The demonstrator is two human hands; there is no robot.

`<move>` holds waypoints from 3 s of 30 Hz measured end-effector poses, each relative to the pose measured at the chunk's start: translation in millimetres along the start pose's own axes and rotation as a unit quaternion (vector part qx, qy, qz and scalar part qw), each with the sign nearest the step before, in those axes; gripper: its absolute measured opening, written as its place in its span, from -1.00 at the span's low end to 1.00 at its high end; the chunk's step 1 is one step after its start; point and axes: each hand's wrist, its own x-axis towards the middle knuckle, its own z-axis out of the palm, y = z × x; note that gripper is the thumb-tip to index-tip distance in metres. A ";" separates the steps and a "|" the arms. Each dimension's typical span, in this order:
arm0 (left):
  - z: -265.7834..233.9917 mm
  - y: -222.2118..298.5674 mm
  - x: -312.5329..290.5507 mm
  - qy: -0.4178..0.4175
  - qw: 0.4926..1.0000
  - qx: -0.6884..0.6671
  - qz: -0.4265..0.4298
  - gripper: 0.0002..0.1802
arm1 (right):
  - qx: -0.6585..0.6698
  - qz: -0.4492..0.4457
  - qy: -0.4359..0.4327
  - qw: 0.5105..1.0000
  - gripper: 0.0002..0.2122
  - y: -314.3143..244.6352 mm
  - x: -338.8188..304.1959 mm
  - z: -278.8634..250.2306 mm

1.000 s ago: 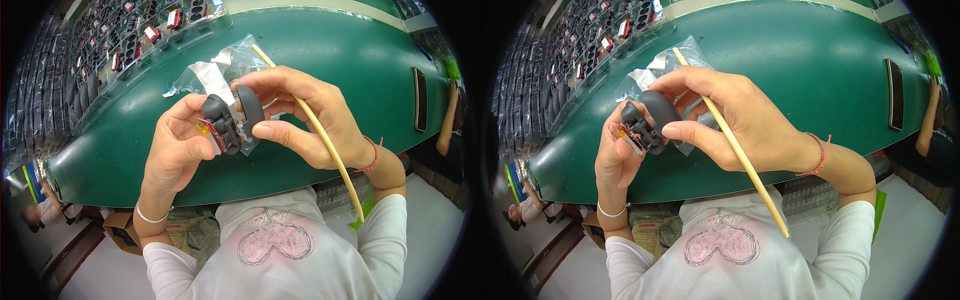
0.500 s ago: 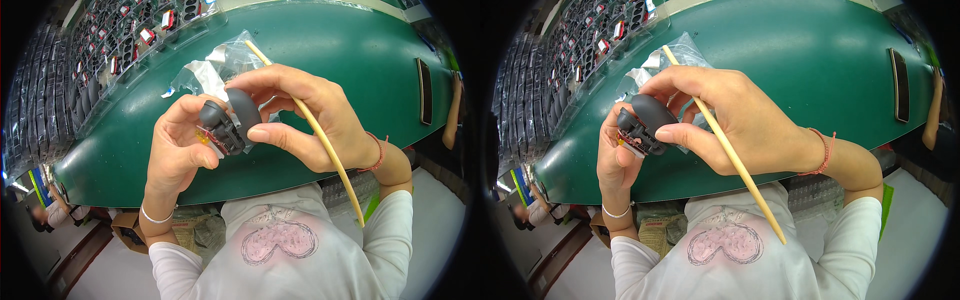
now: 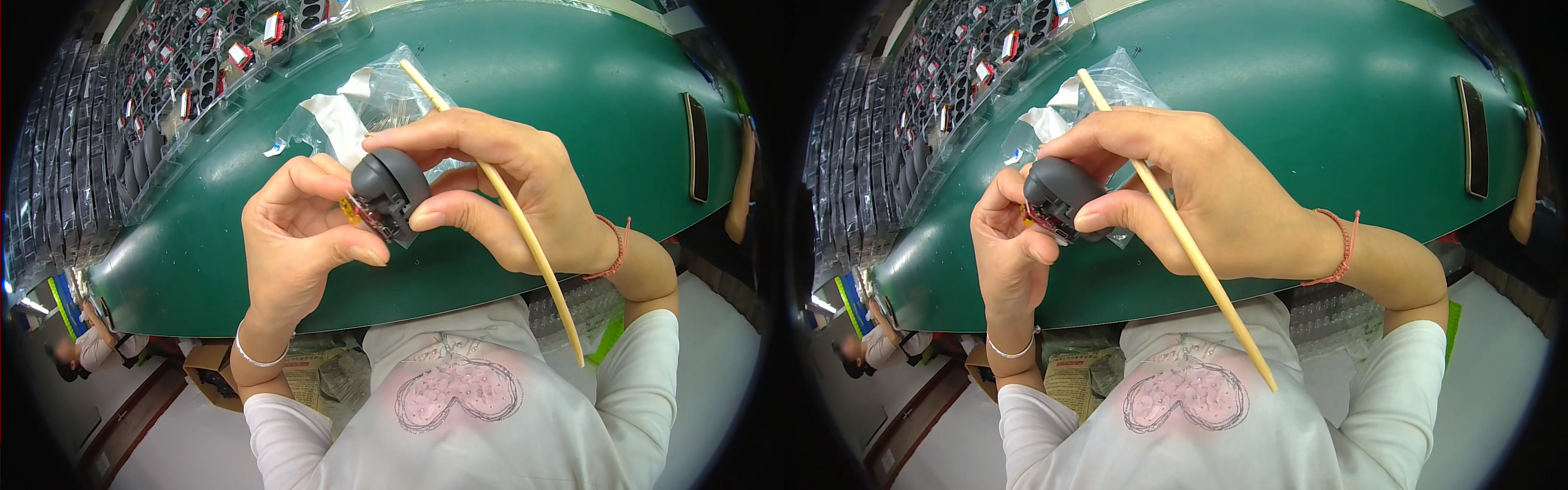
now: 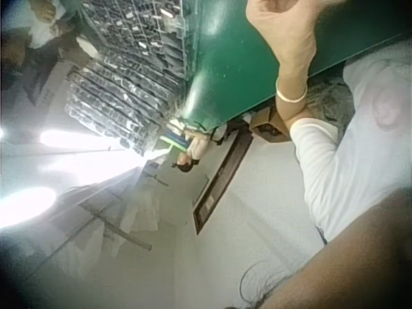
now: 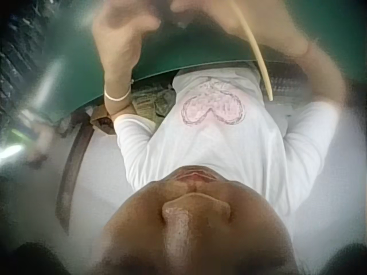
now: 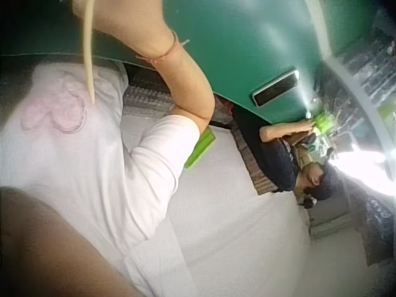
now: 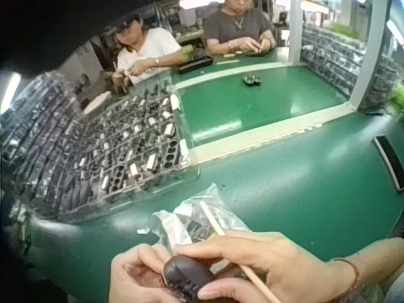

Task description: The person assembles small electronic devices at a green workbench. They pick up a device body, insert a battery, and use a wooden stick to adjust internal components before closing the casing. The person repeats this process for multiple units, placing finished items into a tray.

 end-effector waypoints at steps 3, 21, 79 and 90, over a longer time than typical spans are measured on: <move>2.0 1.3 0.0 -0.020 0.999 0.029 0.030 -0.57 | 0.033 0.010 -0.001 0.999 -0.59 0.6 0.1 1.5; 1.4 5.2 5.8 0.010 0.949 0.281 0.144 -0.25 | -0.036 0.045 -0.040 0.998 -0.56 -8.7 3.8 -3.9; 6.0 7.2 -2.9 -0.022 0.950 0.274 0.151 -0.36 | -0.153 -0.163 0.057 0.973 -0.88 -6.7 7.3 -5.5; 7.8 6.5 -2.9 -0.020 0.952 0.267 0.148 -0.36 | -0.148 -0.157 0.043 0.976 -0.89 -7.3 7.3 -5.8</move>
